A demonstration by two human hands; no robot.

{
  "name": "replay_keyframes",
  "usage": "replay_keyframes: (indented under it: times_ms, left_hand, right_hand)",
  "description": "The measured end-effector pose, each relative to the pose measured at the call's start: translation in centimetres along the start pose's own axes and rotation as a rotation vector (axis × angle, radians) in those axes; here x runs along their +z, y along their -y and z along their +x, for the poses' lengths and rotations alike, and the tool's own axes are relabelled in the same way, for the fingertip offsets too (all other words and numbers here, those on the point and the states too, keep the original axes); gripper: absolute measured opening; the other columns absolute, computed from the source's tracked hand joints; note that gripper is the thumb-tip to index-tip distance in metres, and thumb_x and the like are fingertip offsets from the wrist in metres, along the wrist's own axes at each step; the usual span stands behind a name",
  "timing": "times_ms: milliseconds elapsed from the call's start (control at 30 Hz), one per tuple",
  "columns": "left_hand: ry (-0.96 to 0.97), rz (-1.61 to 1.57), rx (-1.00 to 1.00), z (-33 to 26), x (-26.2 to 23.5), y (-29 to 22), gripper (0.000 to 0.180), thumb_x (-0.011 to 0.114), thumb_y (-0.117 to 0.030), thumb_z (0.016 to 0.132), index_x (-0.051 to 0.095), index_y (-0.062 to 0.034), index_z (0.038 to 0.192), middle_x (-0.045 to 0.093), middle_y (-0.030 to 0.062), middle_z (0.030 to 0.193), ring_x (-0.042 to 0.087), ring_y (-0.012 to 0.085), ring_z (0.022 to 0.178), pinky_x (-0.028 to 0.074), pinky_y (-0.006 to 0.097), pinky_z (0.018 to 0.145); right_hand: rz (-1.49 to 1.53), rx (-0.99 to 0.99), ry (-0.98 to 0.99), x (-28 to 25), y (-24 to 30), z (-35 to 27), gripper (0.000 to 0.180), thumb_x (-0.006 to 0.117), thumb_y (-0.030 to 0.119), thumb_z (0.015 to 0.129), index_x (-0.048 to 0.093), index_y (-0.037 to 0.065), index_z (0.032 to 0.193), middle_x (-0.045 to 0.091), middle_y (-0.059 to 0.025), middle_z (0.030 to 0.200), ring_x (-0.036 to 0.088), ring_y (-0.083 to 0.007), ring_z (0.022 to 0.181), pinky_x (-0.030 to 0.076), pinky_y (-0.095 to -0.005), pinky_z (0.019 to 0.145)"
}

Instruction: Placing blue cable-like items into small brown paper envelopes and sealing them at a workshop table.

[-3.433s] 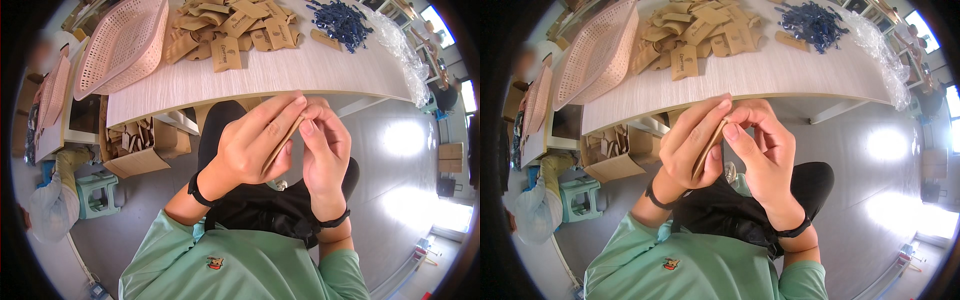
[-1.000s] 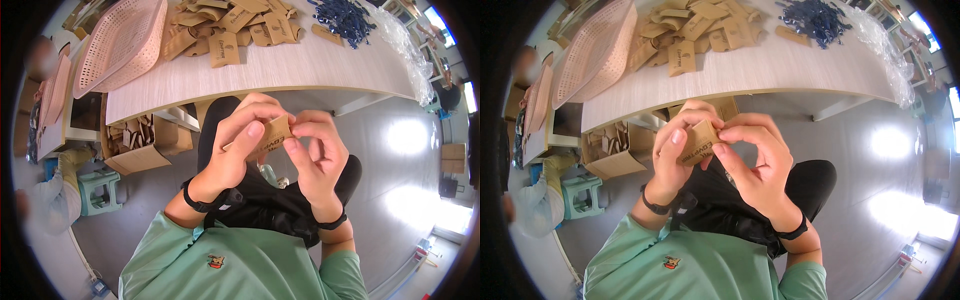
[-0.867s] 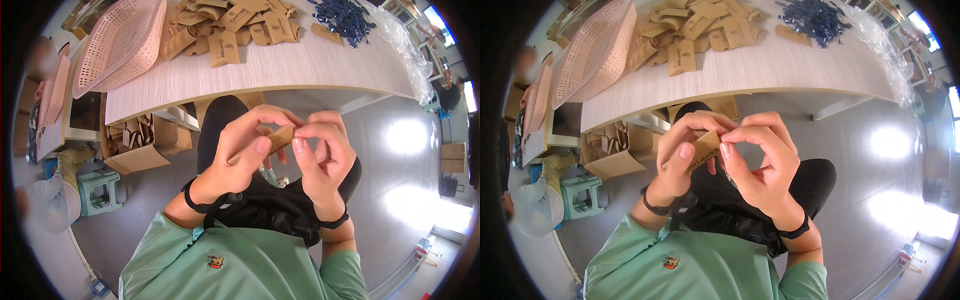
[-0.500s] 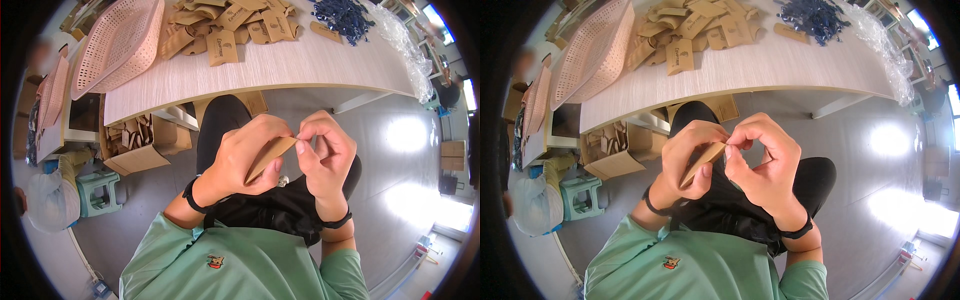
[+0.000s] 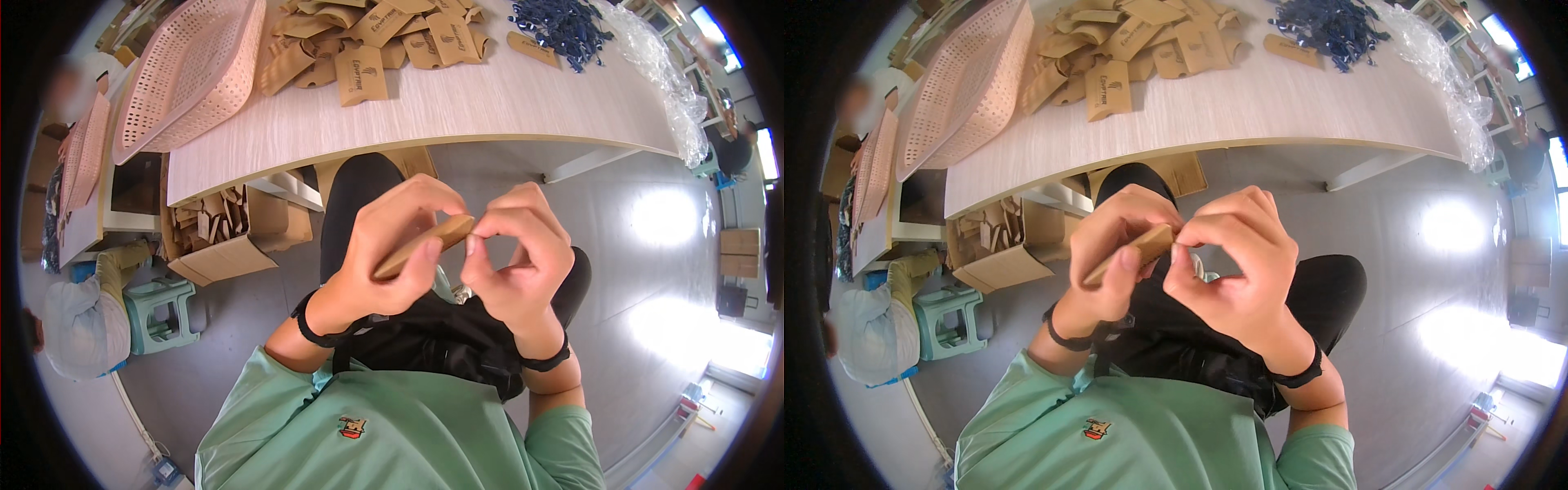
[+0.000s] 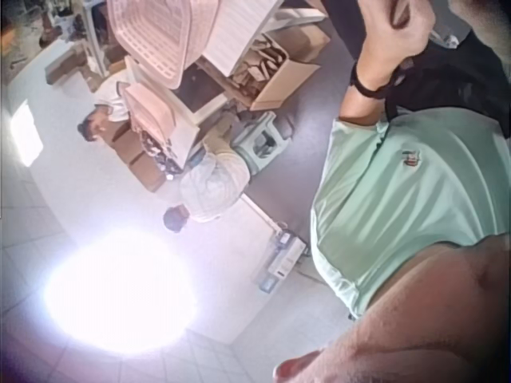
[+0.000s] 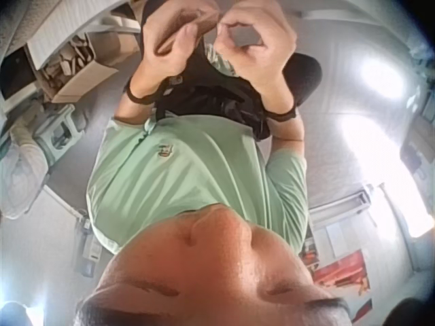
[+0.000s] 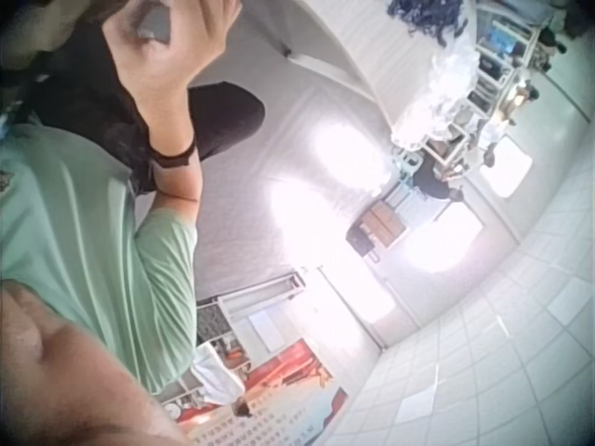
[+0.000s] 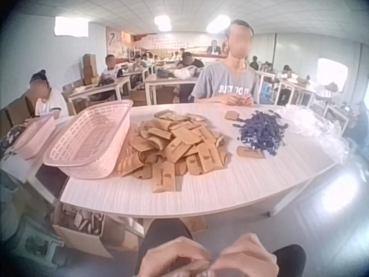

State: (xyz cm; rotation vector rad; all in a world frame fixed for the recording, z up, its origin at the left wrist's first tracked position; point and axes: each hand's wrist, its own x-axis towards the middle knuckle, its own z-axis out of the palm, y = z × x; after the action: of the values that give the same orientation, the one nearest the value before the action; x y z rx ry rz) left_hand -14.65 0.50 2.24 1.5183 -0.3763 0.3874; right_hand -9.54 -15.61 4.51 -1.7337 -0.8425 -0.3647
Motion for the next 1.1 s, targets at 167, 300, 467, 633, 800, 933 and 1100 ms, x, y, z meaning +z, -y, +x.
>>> replay_keyframes:
  times_ms: [167, 300, 467, 633, 800, 933, 1100]
  left_hand:
    - [-0.006, -0.28, -0.258, 0.4, -1.2, -1.1, 0.053, 0.048, -0.048, 0.095, 0.057, 0.0037, 0.103, 0.058, 0.0162, 0.094, 0.054, 0.0129, 0.062, 0.035, 0.021, 0.041]
    - [-0.059, -0.395, -0.332, 0.6, -1.4, -1.1, 0.05, 0.043, -0.045, 0.094, 0.056, 0.0021, 0.104, 0.06, 0.0146, 0.094, 0.048, 0.0101, 0.052, 0.032, 0.021, 0.039]
    - [-0.026, -0.975, -0.101, 1.3, -3.5, 0.1, 0.046, 0.04, -0.039, 0.097, 0.049, 0.0018, 0.117, 0.057, 0.0186, 0.112, 0.057, 0.0127, 0.062, 0.04, 0.022, 0.048]
    - [-0.094, 0.017, 0.055, 2.9, -0.4, 1.0, 0.034, 0.05, -0.023, 0.095, 0.053, 0.0016, 0.118, 0.056, 0.0172, 0.116, 0.057, 0.0234, 0.102, 0.044, 0.034, 0.088]
    - [0.057, 0.439, 0.205, 6.2, 0.2, 4.0, 0.05, 0.055, -0.033, 0.093, 0.048, 0.0019, 0.127, 0.051, 0.0189, 0.127, 0.049, 0.0304, 0.119, 0.037, 0.038, 0.098]
    - [0.065, 0.806, 0.316, 9.1, -0.5, 3.5, 0.073, 0.073, -0.033, 0.078, 0.043, -0.0066, 0.139, 0.049, 0.0172, 0.135, 0.047, 0.0361, 0.118, 0.035, 0.045, 0.099]
    - [0.093, 1.037, 0.327, 11.2, -0.2, 7.3, 0.071, 0.073, -0.03, 0.079, 0.044, -0.0134, 0.141, 0.053, 0.0103, 0.131, 0.049, 0.0311, 0.117, 0.038, 0.043, 0.097]
  right_hand:
    - [-0.194, -0.279, -0.04, 0.4, -0.5, 0.6, 0.024, 0.071, 0.004, 0.052, 0.063, 0.013, 0.073, 0.058, 0.0024, 0.075, 0.049, -0.0197, 0.064, 0.039, -0.0324, 0.064]
    - [-0.377, -0.425, 0.037, -0.1, -0.7, 1.4, 0.022, 0.071, 0.005, 0.054, 0.062, 0.014, 0.072, 0.057, 0.0027, 0.075, 0.049, -0.0195, 0.065, 0.039, -0.0334, 0.065]
    - [-0.411, -0.165, 0.302, -0.7, -3.4, 1.3, 0.017, 0.073, 0.008, 0.066, 0.065, 0.01, 0.081, 0.061, -0.0007, 0.079, 0.057, -0.018, 0.076, 0.043, -0.0327, 0.073]
    - [0.91, 0.657, 0.298, 0.7, -3.4, 0.7, 0.025, 0.062, 0.016, 0.094, 0.058, 0.001, 0.113, 0.062, -0.0048, 0.104, 0.058, -0.0137, 0.099, 0.046, -0.0324, 0.087]
    - [1.061, 0.708, 0.087, -0.3, -4.8, 1.8, 0.027, 0.056, 0.017, 0.098, 0.056, 0.001, 0.12, 0.062, -0.0054, 0.11, 0.058, -0.0124, 0.103, 0.045, -0.0292, 0.089]
    - [0.349, 0.608, 0.0, -3.1, -6.8, 6.0, 0.028, 0.066, 0.025, 0.093, 0.065, -0.001, 0.104, 0.067, -0.0025, 0.094, 0.058, -0.0071, 0.086, 0.047, -0.0244, 0.079]
    - [-0.02, 0.533, 0.261, -3.9, -13.3, 9.9, 0.023, 0.068, 0.022, 0.089, 0.067, 0.001, 0.1, 0.067, -0.0039, 0.086, 0.06, -0.0095, 0.08, 0.048, -0.025, 0.075]
